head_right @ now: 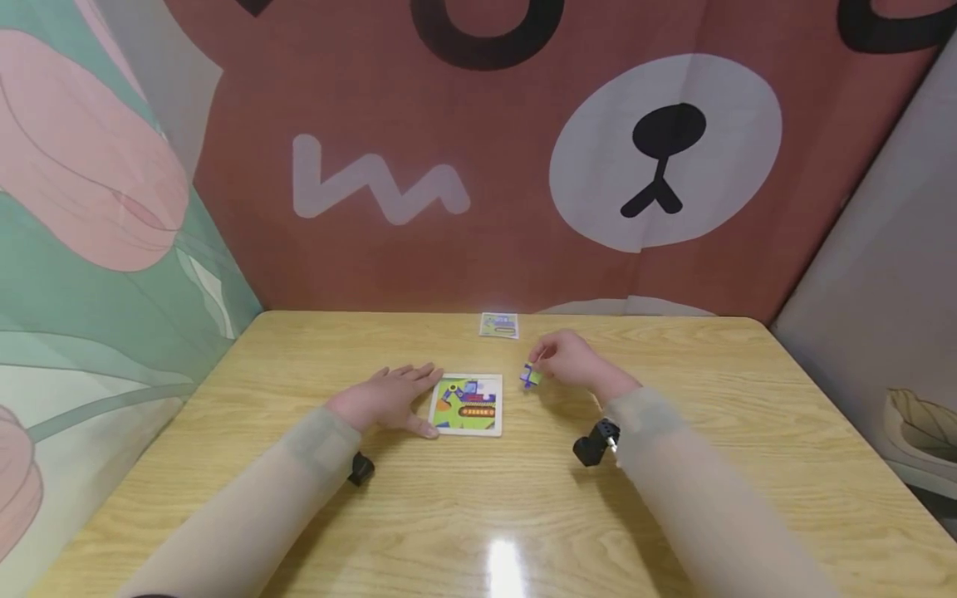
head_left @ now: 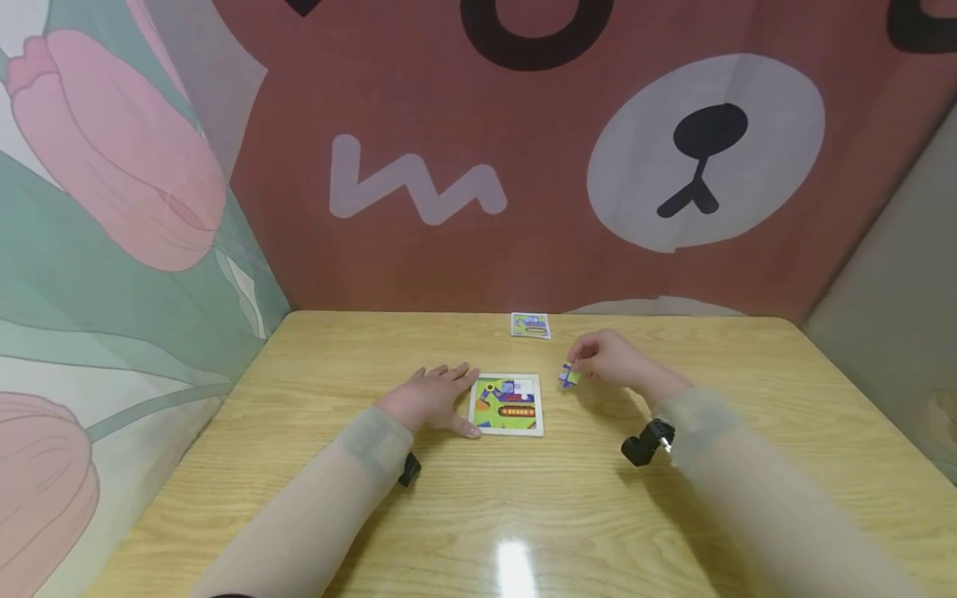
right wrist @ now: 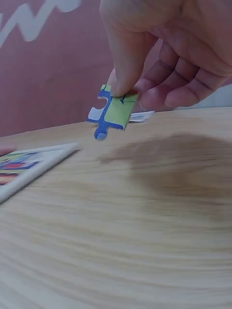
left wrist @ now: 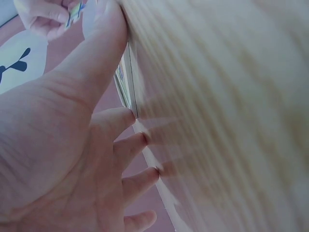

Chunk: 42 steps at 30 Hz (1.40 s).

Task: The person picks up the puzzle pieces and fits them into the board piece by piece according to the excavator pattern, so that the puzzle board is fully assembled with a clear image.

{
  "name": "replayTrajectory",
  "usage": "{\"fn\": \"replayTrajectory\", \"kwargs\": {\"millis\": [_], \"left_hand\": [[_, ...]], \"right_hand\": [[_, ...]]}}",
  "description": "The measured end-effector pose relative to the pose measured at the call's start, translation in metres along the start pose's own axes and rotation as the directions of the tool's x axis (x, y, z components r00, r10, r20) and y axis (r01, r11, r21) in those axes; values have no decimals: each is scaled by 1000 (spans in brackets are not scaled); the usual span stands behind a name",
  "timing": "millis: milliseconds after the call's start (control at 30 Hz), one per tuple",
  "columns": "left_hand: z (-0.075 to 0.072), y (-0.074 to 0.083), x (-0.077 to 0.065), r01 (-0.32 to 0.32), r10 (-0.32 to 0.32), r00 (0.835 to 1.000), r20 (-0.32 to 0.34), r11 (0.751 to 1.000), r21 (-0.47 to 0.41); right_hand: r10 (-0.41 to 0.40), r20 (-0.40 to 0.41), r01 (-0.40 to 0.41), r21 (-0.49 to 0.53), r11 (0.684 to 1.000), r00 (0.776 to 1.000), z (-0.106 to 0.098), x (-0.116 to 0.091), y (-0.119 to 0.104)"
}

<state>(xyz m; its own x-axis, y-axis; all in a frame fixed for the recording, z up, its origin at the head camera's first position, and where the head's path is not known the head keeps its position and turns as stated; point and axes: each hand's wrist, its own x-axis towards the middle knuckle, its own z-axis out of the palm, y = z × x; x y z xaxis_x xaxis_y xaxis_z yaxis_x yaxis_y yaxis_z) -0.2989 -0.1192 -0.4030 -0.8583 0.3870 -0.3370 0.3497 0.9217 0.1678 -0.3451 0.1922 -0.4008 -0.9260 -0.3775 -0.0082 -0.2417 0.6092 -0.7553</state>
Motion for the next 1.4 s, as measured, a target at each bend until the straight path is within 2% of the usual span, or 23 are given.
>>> {"fn": "replayTrajectory", "kwargs": {"millis": [233, 433, 767, 1133, 1400], "left_hand": [[-1, 2, 0, -1, 1, 1000, 4, 1000, 7], [-1, 2, -1, 0, 0, 1000, 2, 1000, 20], [-2, 1, 0, -4, 4, 1000, -4, 999, 35], [0, 0, 1, 1, 0, 1000, -12, 999, 38], [0, 0, 1, 1, 0, 1000, -12, 999, 49]], "right_hand": [[-35, -3, 35, -2, 999, 999, 27, 16, -24], [-25, 28, 25, -20, 999, 999, 42, 26, -32], [-52, 51, 54, -44, 998, 997, 50, 31, -31], [36, 42, -31, -124, 992, 998, 60, 29, -34], [-6, 21, 10, -173, 985, 1000, 67, 28, -32]]}}
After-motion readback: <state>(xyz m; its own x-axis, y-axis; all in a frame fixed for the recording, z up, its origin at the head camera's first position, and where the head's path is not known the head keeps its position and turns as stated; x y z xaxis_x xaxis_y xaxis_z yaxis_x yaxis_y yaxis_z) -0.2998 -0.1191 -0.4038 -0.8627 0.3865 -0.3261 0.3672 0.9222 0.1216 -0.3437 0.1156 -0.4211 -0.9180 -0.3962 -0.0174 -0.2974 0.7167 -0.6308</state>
